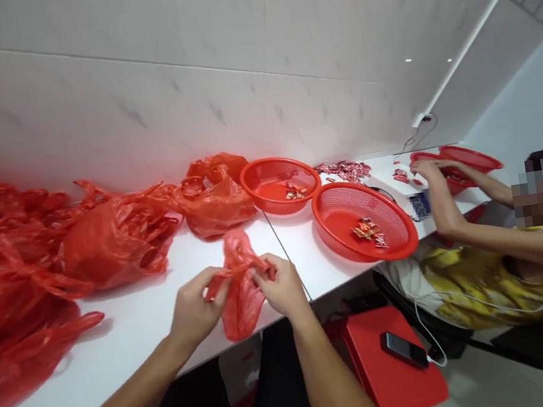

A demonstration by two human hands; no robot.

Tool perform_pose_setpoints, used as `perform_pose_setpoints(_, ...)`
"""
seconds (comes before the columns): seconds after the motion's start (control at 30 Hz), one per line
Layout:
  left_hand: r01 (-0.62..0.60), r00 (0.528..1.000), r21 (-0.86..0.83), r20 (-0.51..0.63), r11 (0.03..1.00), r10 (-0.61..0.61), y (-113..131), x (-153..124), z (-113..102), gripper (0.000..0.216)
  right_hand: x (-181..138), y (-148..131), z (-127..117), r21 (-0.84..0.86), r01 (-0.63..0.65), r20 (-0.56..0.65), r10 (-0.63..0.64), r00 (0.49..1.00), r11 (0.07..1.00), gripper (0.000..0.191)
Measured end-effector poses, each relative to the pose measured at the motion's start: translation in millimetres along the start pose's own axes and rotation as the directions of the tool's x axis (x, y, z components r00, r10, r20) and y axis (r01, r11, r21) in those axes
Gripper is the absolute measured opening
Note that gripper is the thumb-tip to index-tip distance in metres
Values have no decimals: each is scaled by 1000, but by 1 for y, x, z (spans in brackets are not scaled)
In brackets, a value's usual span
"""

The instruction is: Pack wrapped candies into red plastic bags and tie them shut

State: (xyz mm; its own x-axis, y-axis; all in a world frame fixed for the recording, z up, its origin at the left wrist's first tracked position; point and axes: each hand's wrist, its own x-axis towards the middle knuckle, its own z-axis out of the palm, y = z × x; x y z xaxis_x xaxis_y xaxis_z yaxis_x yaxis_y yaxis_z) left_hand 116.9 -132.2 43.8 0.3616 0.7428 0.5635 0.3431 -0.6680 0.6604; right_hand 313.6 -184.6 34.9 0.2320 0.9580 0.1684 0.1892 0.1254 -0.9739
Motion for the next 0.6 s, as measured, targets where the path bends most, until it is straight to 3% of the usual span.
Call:
perform_pose_setpoints(0.1, 264, 957, 16, -131, 964, -260, -28, 13, -25, 14, 0, 13, -29, -75, -22, -130, 12, 991, 997, 30)
perform_pose_setpoints(0.2, 327, 928, -32, -178, 945, -327, -37, 20, -53, 34, -8, 29, -56, -123, -62, -215, 35, 976, 990, 35)
perform_pose_setpoints(0.27, 219, 951, 14, -227, 976, -210, -20, 14, -59, 60, -14, 37, -63, -123, -109, -240, 77, 968, 986, 41)
perform_pose_setpoints(0.37, -132, 940, 136, -296, 982, 167, 28, -4, -42, 77, -20, 37, -55, -100, -167, -227, 141, 964, 981, 45)
perform_pose_setpoints(0.43, -431, 890, 141, -98, 891, 446, 51, -13, -23, 68, -25, 31, -47, -101, -157, -209, 134, 969, 982, 43)
perform_pose_setpoints(0.47, -519, 853, 143, 24, 843, 521, 56, -15, -13, 59, -28, 28, -44, -108, -144, -196, 121, 973, 984, 42)
perform_pose_setpoints(0.53, -568, 822, 199, 199, 799, 534, 50, -14, 1, 41, -35, 26, -48, -93, -133, -153, 118, 981, 987, 41)
perform_pose_setpoints(0.6, -510, 860, 282, 186, 813, 475, 29, -7, 6, 28, -45, 31, -66, 18, -165, -163, 165, 973, 986, 48)
